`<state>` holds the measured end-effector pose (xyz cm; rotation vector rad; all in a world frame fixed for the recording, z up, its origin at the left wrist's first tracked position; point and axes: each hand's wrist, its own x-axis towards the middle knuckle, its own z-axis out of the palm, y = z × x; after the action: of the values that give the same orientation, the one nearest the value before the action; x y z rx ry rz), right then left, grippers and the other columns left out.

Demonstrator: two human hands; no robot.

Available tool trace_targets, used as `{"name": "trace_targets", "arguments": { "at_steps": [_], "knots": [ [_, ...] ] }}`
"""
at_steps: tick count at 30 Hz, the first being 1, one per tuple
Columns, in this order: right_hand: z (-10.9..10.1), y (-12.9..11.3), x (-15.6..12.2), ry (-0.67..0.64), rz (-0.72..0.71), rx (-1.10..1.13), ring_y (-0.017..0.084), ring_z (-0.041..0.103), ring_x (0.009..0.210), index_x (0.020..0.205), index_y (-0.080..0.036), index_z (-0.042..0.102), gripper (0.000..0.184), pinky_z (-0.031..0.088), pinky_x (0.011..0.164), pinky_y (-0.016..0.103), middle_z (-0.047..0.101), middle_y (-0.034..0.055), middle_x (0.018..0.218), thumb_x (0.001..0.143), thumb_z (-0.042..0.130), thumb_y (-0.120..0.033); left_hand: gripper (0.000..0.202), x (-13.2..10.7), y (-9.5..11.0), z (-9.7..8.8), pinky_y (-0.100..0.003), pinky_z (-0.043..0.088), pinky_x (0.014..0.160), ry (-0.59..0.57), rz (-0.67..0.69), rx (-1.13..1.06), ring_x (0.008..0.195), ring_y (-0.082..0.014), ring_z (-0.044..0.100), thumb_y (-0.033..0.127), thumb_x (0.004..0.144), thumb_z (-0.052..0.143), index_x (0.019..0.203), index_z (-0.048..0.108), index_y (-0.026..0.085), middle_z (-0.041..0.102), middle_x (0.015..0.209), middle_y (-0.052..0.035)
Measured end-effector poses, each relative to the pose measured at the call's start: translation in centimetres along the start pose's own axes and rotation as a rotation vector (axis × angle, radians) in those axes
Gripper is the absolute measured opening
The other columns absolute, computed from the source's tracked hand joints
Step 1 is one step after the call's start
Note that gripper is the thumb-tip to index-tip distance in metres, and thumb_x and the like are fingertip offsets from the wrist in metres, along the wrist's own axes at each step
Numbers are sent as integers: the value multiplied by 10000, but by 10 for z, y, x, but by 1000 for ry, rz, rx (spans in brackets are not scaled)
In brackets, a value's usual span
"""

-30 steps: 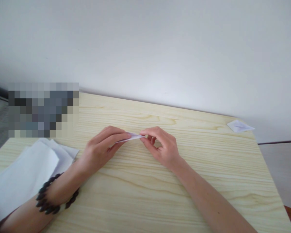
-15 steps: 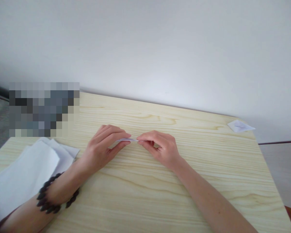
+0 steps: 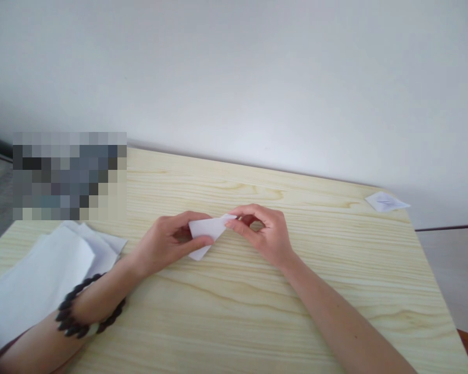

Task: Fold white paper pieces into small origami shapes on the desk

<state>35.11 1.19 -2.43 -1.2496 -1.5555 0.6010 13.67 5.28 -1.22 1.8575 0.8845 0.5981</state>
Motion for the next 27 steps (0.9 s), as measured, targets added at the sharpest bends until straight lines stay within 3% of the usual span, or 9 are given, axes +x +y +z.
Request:
{"name": "trace_targets", "arguments": {
  "at_steps": [5, 11, 20, 27],
  "knots": [
    [0, -3, 1, -135, -147, 2, 123, 668, 632, 879, -241, 717, 93, 535, 550, 215, 739, -3, 772, 787, 721, -234, 218, 1, 9, -2, -163, 413, 469, -169, -94, -136, 559, -86, 543, 332, 841, 614, 944, 687, 155, 652, 699, 7],
    [3, -4, -1, -256, -324, 40, 109, 661, 672, 978, -213, 690, 182, 522, 572, 204, 727, 34, 829, 808, 696, -147, 239, 2, 11, 0, -172, 384, 483, -168, -123, -207, 565, -80, 512, 327, 880, 559, 887, 701, 135, 660, 701, -11],
    [2, -7, -2, -250, -231, 48, 109, 646, 632, 929, -209, 686, 103, 534, 588, 220, 707, 23, 775, 827, 674, -212, 202, 3, 13, -2, -177, 412, 503, -199, -114, -270, 596, -91, 548, 307, 855, 583, 863, 688, 135, 688, 721, -28],
    [-1, -10, 0, -370, -38, 99, 92, 619, 581, 889, -197, 688, 80, 510, 546, 192, 697, -1, 711, 820, 671, -235, 217, 2, 10, -3, -162, 386, 478, -225, -93, -192, 576, -80, 536, 306, 879, 559, 892, 708, 149, 683, 708, -7]
  ]
}}
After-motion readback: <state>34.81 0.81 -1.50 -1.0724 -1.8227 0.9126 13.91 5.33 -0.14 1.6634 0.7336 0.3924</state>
